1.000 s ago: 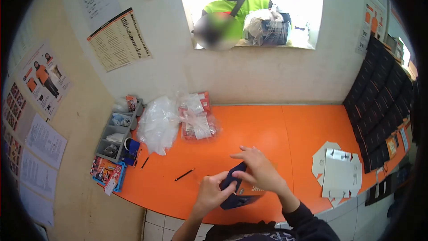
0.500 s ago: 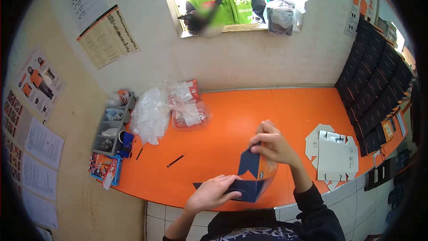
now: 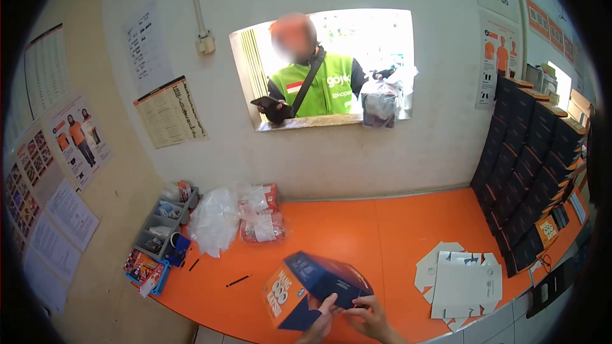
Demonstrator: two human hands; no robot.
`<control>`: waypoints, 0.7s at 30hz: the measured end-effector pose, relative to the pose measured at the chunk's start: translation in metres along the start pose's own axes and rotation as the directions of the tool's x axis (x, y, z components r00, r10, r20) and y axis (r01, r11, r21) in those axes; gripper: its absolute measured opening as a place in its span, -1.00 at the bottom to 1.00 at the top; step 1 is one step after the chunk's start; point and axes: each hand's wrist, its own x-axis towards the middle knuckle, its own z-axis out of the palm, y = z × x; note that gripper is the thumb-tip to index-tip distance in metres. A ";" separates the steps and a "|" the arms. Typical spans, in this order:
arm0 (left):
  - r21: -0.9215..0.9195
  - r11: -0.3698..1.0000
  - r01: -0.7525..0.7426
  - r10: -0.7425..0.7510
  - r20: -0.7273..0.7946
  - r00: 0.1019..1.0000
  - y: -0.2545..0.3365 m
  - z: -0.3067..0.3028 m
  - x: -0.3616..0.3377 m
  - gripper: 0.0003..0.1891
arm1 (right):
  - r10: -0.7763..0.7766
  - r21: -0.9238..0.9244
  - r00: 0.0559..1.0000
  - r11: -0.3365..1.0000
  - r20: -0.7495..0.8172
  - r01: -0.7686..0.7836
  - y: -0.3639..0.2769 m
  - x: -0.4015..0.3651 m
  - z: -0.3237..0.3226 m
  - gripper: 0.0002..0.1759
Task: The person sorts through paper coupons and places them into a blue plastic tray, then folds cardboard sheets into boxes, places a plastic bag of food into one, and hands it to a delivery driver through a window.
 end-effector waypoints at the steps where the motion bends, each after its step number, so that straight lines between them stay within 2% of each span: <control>1: 0.043 0.998 -0.056 0.058 -0.063 0.996 -0.004 0.003 0.001 -0.69 | -0.032 0.007 0.995 0.999 -0.093 0.033 0.012 0.004 -0.008 -0.69; 2: 0.049 0.996 -0.081 0.085 -0.104 0.991 -0.006 0.001 0.002 -0.70 | -0.062 0.013 0.980 0.998 -0.187 0.065 0.021 0.008 -0.019 -0.74; 3: 0.060 0.993 -0.102 0.110 -0.146 0.983 -0.005 -0.004 0.002 -0.71 | -0.079 -0.023 0.975 0.997 -0.209 0.075 0.026 0.013 -0.037 -0.70; 4: 0.072 0.990 -0.120 0.131 -0.190 0.973 -0.004 -0.008 0.000 -0.72 | -0.093 -0.012 0.988 0.996 -0.126 0.092 0.031 0.016 -0.050 -0.70; 5: 0.006 0.988 -0.156 0.156 -0.084 0.984 0.001 -0.004 -0.005 -0.74 | -0.105 0.001 0.994 0.995 -0.036 0.105 0.035 0.018 -0.062 -0.69; 6: -0.002 0.987 -0.159 0.158 -0.078 0.984 0.001 0.005 -0.010 -0.73 | -0.112 0.017 0.992 0.994 0.056 0.112 0.036 0.020 -0.072 -0.69; 7: -0.007 0.987 -0.160 0.159 -0.072 0.985 0.001 0.015 -0.015 -0.72 | -0.121 0.051 0.992 0.992 0.039 0.119 0.034 0.025 -0.077 -0.68; 8: -0.013 0.987 -0.163 0.162 -0.065 0.985 -0.001 0.022 -0.019 -0.71 | -0.038 0.081 0.999 0.996 -0.017 0.039 0.033 0.025 -0.082 -0.69; 10: 0.174 0.911 -0.374 0.394 -0.101 0.913 -0.013 0.033 -0.021 -0.60 | 0.123 0.146 0.985 0.984 -0.123 -0.105 0.036 0.028 -0.093 -0.71; 11: 0.269 0.844 -0.464 0.508 -0.123 0.852 -0.016 0.047 -0.025 -0.58 | 0.213 0.288 0.952 0.947 -0.219 -0.145 0.038 0.036 -0.092 -0.78; 12: 0.365 0.759 -0.539 0.615 -0.132 0.777 -0.021 0.058 -0.027 -0.56 | 0.169 0.220 0.949 0.969 -0.268 -0.111 0.032 0.043 -0.092 -0.78; 14: 0.326 0.676 -0.661 0.728 -0.157 0.667 -0.035 0.065 -0.016 -0.46 | 0.088 0.087 0.933 0.994 -0.350 -0.061 0.016 0.054 -0.090 -0.77; 17: 0.332 0.604 -0.725 0.796 -0.196 0.573 -0.045 0.081 -0.008 -0.40 | 0.140 0.121 0.872 0.988 -0.468 -0.093 0.005 0.061 -0.087 -0.75; 20: 0.340 0.580 -0.740 0.805 -0.101 0.584 -0.040 0.115 -0.013 -0.57 | 0.019 0.067 0.862 0.998 -0.507 0.018 -0.003 0.069 -0.079 -0.73; 21: 0.368 0.666 -0.649 0.724 -0.110 0.681 -0.034 0.118 -0.014 -0.64 | -0.014 0.000 0.915 1.000 -0.403 0.016 -0.001 0.071 -0.084 -0.74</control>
